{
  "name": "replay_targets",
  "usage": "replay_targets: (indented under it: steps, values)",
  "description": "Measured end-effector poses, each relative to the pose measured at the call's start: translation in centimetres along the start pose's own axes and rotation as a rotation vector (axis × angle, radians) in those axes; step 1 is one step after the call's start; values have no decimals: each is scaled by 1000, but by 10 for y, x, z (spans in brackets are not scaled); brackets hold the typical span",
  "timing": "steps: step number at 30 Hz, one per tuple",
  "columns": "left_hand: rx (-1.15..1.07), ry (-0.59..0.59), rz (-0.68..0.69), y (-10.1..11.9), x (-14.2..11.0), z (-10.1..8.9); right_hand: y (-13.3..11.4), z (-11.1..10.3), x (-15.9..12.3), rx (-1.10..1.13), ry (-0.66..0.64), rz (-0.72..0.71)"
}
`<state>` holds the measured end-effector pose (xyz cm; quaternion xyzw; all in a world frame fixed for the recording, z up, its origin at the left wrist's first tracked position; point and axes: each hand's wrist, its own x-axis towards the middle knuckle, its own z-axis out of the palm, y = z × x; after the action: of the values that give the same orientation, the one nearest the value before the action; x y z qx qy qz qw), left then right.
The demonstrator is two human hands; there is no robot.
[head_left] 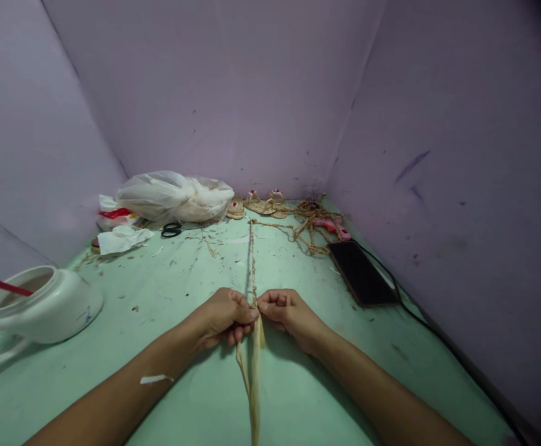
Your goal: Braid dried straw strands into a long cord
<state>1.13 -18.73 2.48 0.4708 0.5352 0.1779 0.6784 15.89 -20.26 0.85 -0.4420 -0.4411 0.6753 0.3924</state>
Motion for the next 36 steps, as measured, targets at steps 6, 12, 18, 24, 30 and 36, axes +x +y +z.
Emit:
replay_targets:
  steps: [6,12,18,24,30,36]
  values:
    - [111,79,21,4,-4,5,-3,3,0,-11,43,56]
    - [150,61,21,9,-7,5,-4,2,0,15,6,42]
    - [82,-53,31,9,-10,-5,-3,2,-1,-54,6,-40]
    - [41,-66,74,4,-7,-8,-5,-1,-2,-105,-42,-95]
    - [63,-63,83,4,-6,-5,-6,-3,-2,-136,-68,-77]
    - [82,-25,82,7,-7,-1,-8,-2,-4,-185,-55,-81]
